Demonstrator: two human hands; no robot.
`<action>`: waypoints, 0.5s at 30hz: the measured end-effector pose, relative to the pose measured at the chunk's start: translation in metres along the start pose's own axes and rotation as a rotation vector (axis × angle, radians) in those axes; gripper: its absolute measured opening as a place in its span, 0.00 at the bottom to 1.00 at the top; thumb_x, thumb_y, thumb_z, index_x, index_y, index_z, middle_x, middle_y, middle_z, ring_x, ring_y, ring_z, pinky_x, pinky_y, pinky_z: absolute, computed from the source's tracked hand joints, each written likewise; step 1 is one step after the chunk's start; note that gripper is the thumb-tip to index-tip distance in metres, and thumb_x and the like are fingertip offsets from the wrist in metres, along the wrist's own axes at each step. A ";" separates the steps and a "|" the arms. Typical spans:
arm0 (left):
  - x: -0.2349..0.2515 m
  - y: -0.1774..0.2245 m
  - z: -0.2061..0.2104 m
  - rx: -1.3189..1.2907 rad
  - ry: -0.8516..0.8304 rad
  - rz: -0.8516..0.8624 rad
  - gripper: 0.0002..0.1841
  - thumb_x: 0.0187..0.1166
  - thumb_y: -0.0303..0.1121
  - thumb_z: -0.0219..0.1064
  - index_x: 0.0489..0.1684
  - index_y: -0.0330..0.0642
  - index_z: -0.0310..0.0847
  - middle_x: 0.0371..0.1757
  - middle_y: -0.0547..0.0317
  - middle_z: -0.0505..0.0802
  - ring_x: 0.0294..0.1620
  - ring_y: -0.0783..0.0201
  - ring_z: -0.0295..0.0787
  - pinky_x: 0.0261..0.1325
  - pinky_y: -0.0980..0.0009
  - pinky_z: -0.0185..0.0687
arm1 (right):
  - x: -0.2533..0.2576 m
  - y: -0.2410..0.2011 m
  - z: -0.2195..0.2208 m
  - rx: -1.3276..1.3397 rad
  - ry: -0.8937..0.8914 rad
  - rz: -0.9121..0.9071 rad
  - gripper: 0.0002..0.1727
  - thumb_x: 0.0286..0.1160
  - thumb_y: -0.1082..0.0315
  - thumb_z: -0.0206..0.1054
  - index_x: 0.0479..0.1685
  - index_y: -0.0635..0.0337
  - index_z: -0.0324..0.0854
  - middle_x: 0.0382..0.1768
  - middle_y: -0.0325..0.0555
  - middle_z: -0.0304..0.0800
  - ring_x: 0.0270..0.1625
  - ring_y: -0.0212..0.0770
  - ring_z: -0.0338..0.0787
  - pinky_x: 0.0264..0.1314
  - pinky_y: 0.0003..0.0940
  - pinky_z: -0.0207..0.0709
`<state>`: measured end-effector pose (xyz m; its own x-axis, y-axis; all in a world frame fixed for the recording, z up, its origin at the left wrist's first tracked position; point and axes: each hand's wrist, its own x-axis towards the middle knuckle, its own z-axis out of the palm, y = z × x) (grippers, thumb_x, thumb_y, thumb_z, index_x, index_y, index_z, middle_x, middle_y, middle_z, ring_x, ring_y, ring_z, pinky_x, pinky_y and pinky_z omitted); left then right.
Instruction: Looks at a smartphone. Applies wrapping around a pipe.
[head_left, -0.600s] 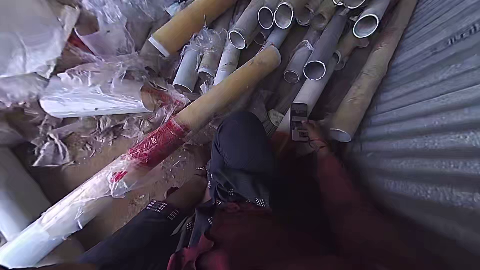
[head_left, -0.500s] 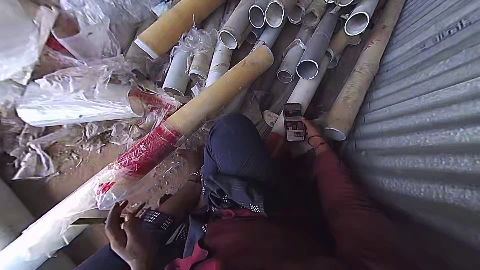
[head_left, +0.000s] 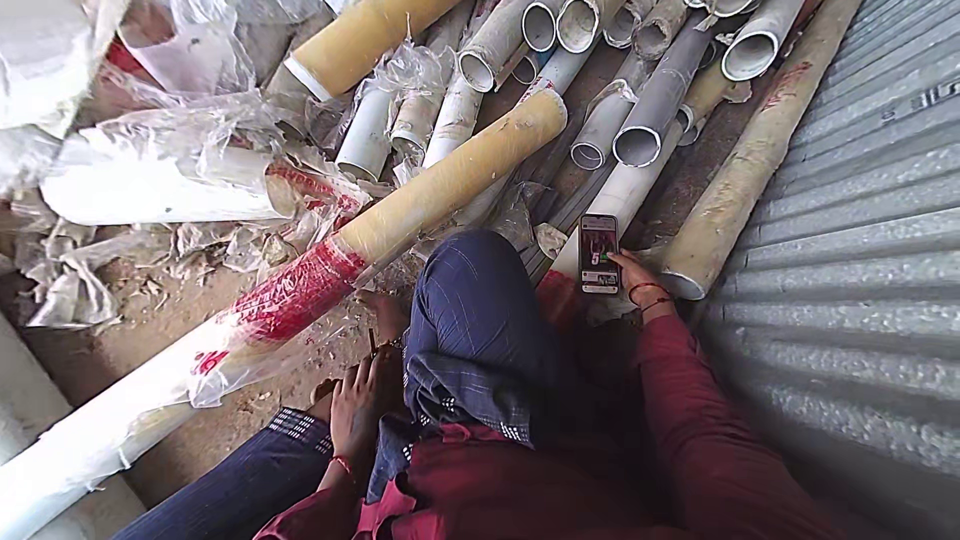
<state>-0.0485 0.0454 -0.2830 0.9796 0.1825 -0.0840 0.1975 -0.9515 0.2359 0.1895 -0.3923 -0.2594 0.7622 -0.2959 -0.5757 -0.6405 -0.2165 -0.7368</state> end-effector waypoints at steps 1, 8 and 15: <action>0.000 -0.001 0.001 0.024 -0.002 0.015 0.18 0.84 0.22 0.59 0.69 0.28 0.82 0.61 0.25 0.90 0.58 0.23 0.88 0.56 0.31 0.78 | 0.000 -0.001 0.002 -0.022 0.037 0.012 0.29 0.89 0.62 0.62 0.85 0.67 0.66 0.83 0.63 0.71 0.84 0.53 0.71 0.86 0.49 0.61; -0.002 0.000 0.000 0.050 0.033 0.012 0.20 0.82 0.25 0.59 0.69 0.25 0.81 0.61 0.26 0.90 0.62 0.26 0.88 0.62 0.34 0.78 | 0.006 0.001 -0.001 0.005 -0.050 0.010 0.34 0.80 0.83 0.57 0.88 0.65 0.60 0.82 0.61 0.70 0.76 0.47 0.75 0.76 0.41 0.69; 0.005 0.018 -0.019 -0.038 -0.105 -0.096 0.21 0.86 0.27 0.58 0.74 0.25 0.77 0.68 0.26 0.87 0.71 0.30 0.85 0.72 0.39 0.75 | 0.003 0.002 0.000 -0.027 -0.024 0.023 0.38 0.76 0.86 0.58 0.90 0.65 0.58 0.84 0.63 0.67 0.79 0.50 0.74 0.78 0.43 0.69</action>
<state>-0.0389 0.0336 -0.2607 0.9474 0.2432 -0.2082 0.2931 -0.9206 0.2580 0.1905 -0.3942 -0.2628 0.7492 -0.2783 -0.6010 -0.6599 -0.2354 -0.7135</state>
